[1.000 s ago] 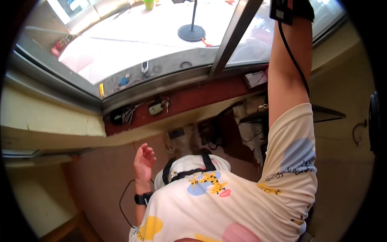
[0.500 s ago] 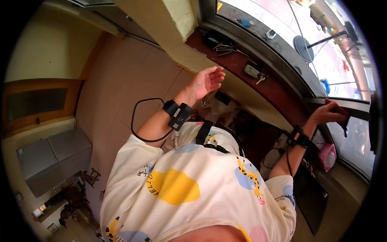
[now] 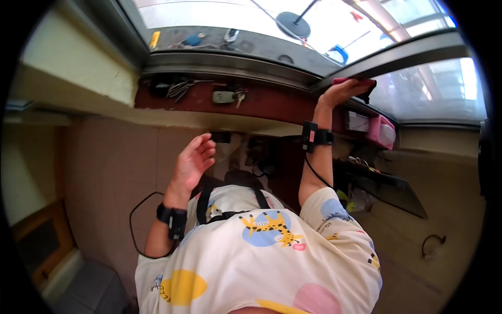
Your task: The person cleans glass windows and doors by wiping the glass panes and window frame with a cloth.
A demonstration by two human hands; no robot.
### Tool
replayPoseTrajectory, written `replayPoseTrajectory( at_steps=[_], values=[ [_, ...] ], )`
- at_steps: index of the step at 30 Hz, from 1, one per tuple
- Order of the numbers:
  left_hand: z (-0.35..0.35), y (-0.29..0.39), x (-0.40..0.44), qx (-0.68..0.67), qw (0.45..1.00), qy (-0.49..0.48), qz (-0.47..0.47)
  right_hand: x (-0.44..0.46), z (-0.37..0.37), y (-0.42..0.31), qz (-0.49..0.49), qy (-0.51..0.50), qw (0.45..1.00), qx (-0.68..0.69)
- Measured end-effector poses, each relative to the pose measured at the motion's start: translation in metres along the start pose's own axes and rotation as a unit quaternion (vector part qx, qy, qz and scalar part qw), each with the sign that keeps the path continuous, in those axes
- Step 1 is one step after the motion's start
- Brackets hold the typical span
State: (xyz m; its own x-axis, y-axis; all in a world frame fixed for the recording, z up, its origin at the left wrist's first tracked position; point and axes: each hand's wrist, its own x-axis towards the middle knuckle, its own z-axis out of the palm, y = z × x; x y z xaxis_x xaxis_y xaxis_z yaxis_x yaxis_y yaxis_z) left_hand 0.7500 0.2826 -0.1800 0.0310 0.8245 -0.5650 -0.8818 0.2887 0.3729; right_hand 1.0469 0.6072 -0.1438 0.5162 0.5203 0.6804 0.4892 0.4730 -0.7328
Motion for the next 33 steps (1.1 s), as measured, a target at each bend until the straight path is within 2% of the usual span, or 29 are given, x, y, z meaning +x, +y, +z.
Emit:
replayPoseTrajectory(
  at_steps=[4, 8, 10, 11, 14, 15, 16, 18, 19, 21, 22, 24, 25, 26, 27, 29, 31, 32, 33],
  values=[
    [-0.04, 0.0, -0.014, -0.016, 0.999, 0.032, -0.006, 0.047, -0.008, 0.039, 0.015, 0.056, 0.997, -0.051],
    [-0.049, -0.003, -0.03, -0.051, 0.995, 0.083, 0.034, -0.003, 0.003, 0.061, 0.052, 0.093, 0.993, -0.042],
    [-0.048, -0.003, -0.031, -0.055, 0.992, 0.103, 0.046, -0.026, 0.009, 0.064, 0.164, 0.107, 0.981, 0.013],
    [-0.045, -0.004, -0.029, -0.054, 0.993, 0.098, 0.042, -0.035, 0.012, 0.061, 0.167, 0.106, 0.98, 0.013],
    [-0.034, -0.007, -0.016, -0.043, 0.995, 0.087, 0.022, -0.061, 0.01, 0.04, 0.291, 0.069, 0.947, 0.12],
    [-0.028, -0.009, -0.01, -0.033, 0.996, 0.08, 0.009, -0.071, 0.009, 0.024, 0.296, 0.068, 0.945, 0.124],
    [-0.02, -0.01, -0.003, -0.025, 0.998, 0.062, 0.0, -0.08, 0.009, -0.001, 0.392, 0.05, 0.901, 0.178],
    [0.001, -0.013, 0.01, -0.004, 0.998, 0.056, -0.007, -0.098, 0.008, -0.009, 0.49, 0.022, 0.835, 0.249],
    [0.01, -0.014, 0.013, 0.014, 0.999, 0.045, -0.015, -0.105, 0.01, -0.014, 0.5, 0.015, 0.828, 0.253],
    [0.022, -0.015, 0.016, 0.02, 0.999, 0.043, -0.011, -0.118, 0.009, -0.03, 0.504, -0.025, 0.767, 0.396],
    [0.024, -0.015, 0.015, 0.025, 0.999, 0.032, -0.016, -0.116, 0.005, -0.051, 0.504, -0.07, 0.749, 0.424],
    [0.021, -0.014, 0.003, 0.024, 0.999, 0.047, 0.007, -0.097, -0.002, -0.071, 0.484, -0.031, 0.779, 0.396],
    [0.017, -0.014, -0.002, 0.02, 0.998, 0.052, 0.023, -0.091, 0.0, -0.061, 0.392, -0.005, 0.842, 0.371],
    [0.008, -0.014, -0.009, 0.007, 0.997, 0.06, 0.038, -0.088, -0.006, -0.052, 0.327, -0.027, 0.901, 0.285],
    [-0.003, -0.013, -0.017, 0.003, 0.997, 0.064, 0.044, -0.089, -0.01, -0.042, 0.318, -0.064, 0.922, 0.21],
    [-0.026, -0.012, -0.032, -0.039, 0.991, 0.108, 0.067, -0.103, -0.002, -0.024, 0.332, -0.076, 0.922, 0.186],
    [-0.044, -0.009, -0.04, -0.066, 0.988, 0.122, 0.074, -0.13, 0.033, -0.023, 0.3, -0.095, 0.937, 0.149],
    [-0.051, -0.005, -0.043, -0.08, 0.986, 0.123, 0.081, -0.151, 0.058, 0.003, 0.223, -0.081, 0.971, 0.041],
    [-0.057, 0.001, -0.046, -0.091, 0.984, 0.123, 0.088, -0.16, 0.076, -0.016, 0.211, -0.06, 0.975, -0.024]
  ],
)
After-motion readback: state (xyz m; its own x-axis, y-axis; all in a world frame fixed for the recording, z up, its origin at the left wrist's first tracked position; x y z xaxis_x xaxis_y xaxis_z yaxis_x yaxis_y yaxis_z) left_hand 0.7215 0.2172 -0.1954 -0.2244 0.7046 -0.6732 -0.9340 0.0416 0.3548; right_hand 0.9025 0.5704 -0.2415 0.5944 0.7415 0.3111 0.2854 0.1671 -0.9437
